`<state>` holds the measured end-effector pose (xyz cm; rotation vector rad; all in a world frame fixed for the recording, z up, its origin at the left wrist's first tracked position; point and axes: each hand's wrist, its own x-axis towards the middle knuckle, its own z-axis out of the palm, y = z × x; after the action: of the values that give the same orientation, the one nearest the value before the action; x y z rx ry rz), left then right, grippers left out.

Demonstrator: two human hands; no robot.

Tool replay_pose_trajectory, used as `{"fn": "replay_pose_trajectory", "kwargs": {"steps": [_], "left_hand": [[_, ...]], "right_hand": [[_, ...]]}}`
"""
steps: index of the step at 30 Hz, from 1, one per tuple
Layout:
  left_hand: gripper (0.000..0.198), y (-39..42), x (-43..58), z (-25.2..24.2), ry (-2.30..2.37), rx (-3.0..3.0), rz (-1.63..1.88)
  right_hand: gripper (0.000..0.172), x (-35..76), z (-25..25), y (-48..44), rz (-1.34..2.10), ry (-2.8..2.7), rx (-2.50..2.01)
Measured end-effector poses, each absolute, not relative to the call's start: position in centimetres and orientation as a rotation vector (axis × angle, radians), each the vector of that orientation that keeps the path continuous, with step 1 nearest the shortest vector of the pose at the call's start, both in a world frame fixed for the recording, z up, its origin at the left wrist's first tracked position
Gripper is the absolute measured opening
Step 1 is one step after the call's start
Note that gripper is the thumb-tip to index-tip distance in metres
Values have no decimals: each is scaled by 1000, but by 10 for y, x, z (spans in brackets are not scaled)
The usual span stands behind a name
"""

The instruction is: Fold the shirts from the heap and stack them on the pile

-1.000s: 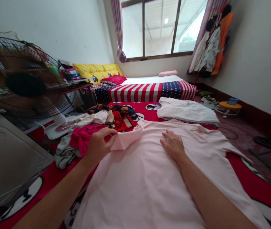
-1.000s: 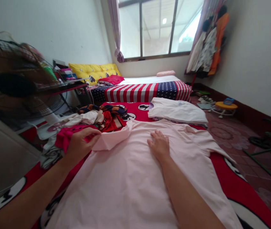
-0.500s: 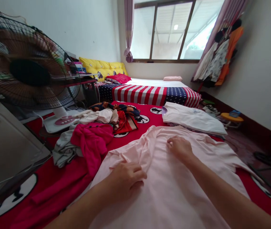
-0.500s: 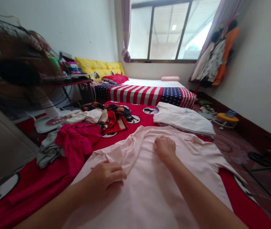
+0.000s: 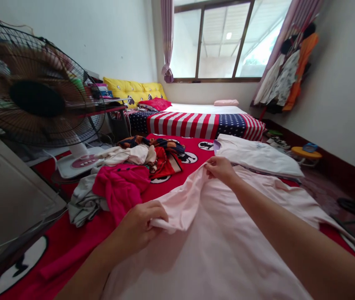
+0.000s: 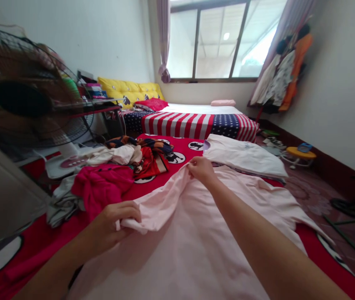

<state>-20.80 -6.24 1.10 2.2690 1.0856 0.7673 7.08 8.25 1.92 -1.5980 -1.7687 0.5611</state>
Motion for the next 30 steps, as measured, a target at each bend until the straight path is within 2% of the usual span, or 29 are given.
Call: {"fn": "replay_pose_trajectory", "kwargs": {"steps": [1, 4, 10, 12, 15, 17, 20, 23, 26, 30], "left_hand": [[4, -62, -210, 14, 1097, 2216, 895], [17, -59, -215, 29, 1295, 2019, 1221], [34, -13, -239, 60, 1714, 1782, 1621], [30, 10, -253, 61, 1957, 1901, 1571], [26, 36, -273, 53, 2440, 2078, 1219], [29, 43, -280, 48, 2576, 2189, 1044], [31, 40, -266, 46, 2452, 2415, 1129], [28, 32, -219, 48, 1998, 2579, 1229], [26, 32, -159, 44, 1525, 2629, 986], [30, 57, -103, 27, 1543, 2607, 724]], "right_hand": [[11, 73, 26, 82, 625, -1640, -1552], [8, 74, 47, 82, 809, -1277, -1367], [5, 55, 56, 106, 993, -1125, -1160], [19, 48, 47, 115, 1057, -1145, -1137], [58, 42, 27, 119, 1116, -1258, -1101], [72, 44, 14, 115, 1090, -1357, -1072], [62, 60, 0, 105, 941, -1415, -1056], [43, 89, -7, 100, 716, -1368, -1179], [31, 125, -8, 101, 487, -1406, -1545], [22, 166, -6, 102, 294, -1488, -1907]]}}
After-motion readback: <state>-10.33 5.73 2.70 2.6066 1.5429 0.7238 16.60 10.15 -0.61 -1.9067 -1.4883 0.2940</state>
